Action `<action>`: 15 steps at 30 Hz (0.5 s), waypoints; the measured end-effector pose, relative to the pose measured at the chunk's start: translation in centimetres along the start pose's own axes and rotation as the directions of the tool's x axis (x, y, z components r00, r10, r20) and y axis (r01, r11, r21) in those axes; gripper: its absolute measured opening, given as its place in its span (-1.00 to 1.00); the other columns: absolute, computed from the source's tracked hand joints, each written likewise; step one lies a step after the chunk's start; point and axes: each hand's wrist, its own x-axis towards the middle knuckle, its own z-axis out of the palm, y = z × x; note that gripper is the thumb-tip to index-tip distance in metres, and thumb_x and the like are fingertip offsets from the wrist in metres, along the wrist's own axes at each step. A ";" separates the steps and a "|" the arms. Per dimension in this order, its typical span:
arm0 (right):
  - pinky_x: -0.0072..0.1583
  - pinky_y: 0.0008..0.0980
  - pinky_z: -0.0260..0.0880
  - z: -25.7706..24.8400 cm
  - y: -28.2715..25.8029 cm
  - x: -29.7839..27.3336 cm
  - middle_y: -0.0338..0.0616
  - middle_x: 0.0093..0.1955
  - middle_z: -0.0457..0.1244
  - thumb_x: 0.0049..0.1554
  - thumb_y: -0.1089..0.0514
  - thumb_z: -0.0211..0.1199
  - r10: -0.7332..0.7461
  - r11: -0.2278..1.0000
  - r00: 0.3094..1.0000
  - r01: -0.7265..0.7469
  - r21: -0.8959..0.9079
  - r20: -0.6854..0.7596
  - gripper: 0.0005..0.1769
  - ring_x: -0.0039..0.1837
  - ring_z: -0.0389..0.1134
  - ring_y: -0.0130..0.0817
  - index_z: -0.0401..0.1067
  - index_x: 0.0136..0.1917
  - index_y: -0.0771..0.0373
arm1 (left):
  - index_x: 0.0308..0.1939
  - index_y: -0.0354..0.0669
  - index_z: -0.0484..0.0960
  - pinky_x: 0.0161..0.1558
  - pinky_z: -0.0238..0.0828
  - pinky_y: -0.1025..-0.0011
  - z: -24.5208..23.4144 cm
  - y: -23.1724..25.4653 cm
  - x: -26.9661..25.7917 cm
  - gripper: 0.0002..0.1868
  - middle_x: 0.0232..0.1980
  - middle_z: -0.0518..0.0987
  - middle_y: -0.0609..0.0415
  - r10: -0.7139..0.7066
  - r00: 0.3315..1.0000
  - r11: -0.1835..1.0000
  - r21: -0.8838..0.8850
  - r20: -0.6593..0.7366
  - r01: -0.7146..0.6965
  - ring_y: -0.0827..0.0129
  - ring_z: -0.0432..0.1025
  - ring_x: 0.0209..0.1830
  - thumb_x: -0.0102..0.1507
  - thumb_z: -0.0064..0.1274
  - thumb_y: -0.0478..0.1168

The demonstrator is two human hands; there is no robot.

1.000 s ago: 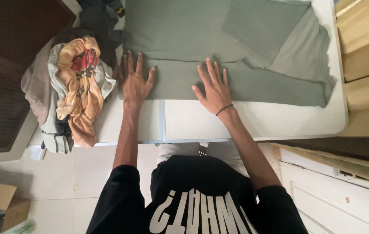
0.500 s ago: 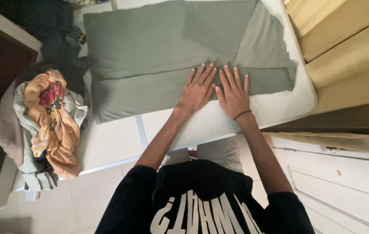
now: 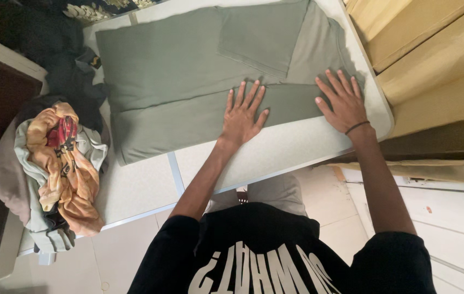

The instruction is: The person folds a green t-shirt by hand on a white table, smoothing out the wrinkles and folding the sleeves and body into a compact rectangle.

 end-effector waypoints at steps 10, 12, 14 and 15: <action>0.51 0.52 -0.52 2.4 -7.1 2.4 0.11 0.73 -0.19 0.33 -0.27 -0.08 0.085 0.996 0.996 -0.085 0.037 0.006 -0.29 0.71 -0.30 0.23 0.10 0.64 0.04 | 0.60 0.09 0.15 0.59 -0.36 -0.13 -1.1 0.4 0.2 -0.28 0.68 -0.02 0.16 -0.021 0.999 1.000 0.021 0.032 0.021 0.03 -0.21 0.69 0.40 -0.22 0.19; 0.46 0.62 -0.57 3.3 -8.9 3.0 0.12 0.73 -0.24 0.32 -0.30 -0.09 0.116 0.993 0.993 -0.116 0.031 0.030 -0.25 0.71 -0.33 0.23 0.06 0.66 0.01 | 0.61 0.15 0.14 0.60 -0.36 -0.10 -1.1 0.3 0.2 -0.28 0.70 -0.03 0.12 -0.032 0.999 0.999 0.018 0.037 0.032 0.07 -0.21 0.70 0.40 -0.25 0.22; 0.43 0.69 -0.60 4.2 -9.9 3.0 0.14 0.72 -0.28 0.30 -0.35 -0.09 0.146 0.989 0.989 -0.146 -0.005 0.035 -0.20 0.70 -0.35 0.21 0.02 0.68 0.01 | 0.62 0.19 0.12 0.61 -0.37 -0.08 -1.0 0.0 -0.4 -0.26 0.70 -0.05 0.09 -0.053 0.997 0.999 0.014 0.051 0.052 0.11 -0.21 0.70 0.39 -0.28 0.28; 0.43 0.68 -0.60 4.4 -10.0 3.1 0.13 0.73 -0.28 0.29 -0.36 -0.09 0.153 0.988 0.988 -0.153 -0.009 0.033 -0.18 0.71 -0.35 0.20 0.01 0.68 0.01 | 0.62 0.20 0.10 0.61 -0.38 -0.08 -1.1 -0.4 -0.6 -0.24 0.70 -0.05 0.09 -0.067 0.996 0.998 0.016 0.057 0.066 0.13 -0.22 0.70 0.39 -0.30 0.32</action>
